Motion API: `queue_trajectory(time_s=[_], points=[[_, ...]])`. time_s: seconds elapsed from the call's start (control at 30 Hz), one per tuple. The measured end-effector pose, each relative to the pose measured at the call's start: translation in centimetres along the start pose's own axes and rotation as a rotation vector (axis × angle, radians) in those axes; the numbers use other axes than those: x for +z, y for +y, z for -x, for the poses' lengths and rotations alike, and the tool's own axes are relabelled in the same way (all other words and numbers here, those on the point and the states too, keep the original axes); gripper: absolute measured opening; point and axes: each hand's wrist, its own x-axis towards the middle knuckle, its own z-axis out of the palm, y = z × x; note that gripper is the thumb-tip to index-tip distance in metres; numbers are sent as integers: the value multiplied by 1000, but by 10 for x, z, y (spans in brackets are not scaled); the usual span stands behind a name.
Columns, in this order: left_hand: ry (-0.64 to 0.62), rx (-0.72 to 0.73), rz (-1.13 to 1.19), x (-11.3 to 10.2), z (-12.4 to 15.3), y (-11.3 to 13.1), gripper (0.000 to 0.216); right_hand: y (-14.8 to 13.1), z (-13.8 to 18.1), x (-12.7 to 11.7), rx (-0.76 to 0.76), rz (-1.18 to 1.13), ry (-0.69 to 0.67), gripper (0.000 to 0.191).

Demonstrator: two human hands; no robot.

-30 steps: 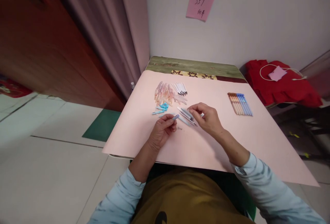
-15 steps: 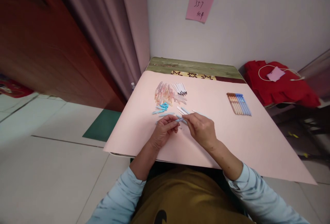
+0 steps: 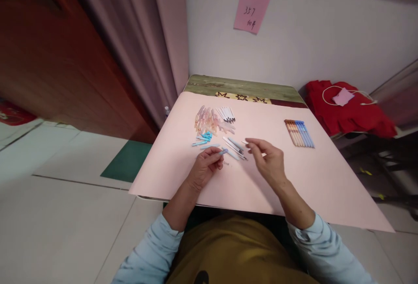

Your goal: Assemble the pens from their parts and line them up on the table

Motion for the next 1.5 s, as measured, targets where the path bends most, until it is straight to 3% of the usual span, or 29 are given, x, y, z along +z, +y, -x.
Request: queue_trajectory(time_s=[0.07, 0.13, 0.27, 0.37, 0.47, 0.6, 0.77, 0.97, 1.27, 1.5], points=[[14, 0, 64, -3, -1, 1, 23, 22, -3, -12, 142, 92, 92, 30], [20, 8, 125, -5, -3, 1, 23, 44, -3, -20, 197, 312, 90, 28], [15, 9, 191, -6, -5, 3, 23, 70, 5, -18, 115, 533, -34, 25], [18, 19, 195, -5, -4, 4, 24, 76, 9, -10, 8, 580, -2, 21], [27, 18, 190, -4, -4, 5, 24, 69, 8, -11, 10, 533, 34, 20], [32, -5, 166, -3, -3, 5, 24, 38, 9, -20, 78, 349, -14, 21], [19, 4, 114, -2, -2, 3, 24, 1, 21, -21, -40, 199, -97, 19], [2, 10, 56, -1, -2, 2, 22, -3, 23, -17, -186, 274, -73, 17], [42, 4, 53, 1, 0, 2, 24, -10, 23, -22, -281, 316, -52, 17], [103, 13, 159, -3, 0, 2, 31, -29, 25, -12, -286, 207, -45, 16]])
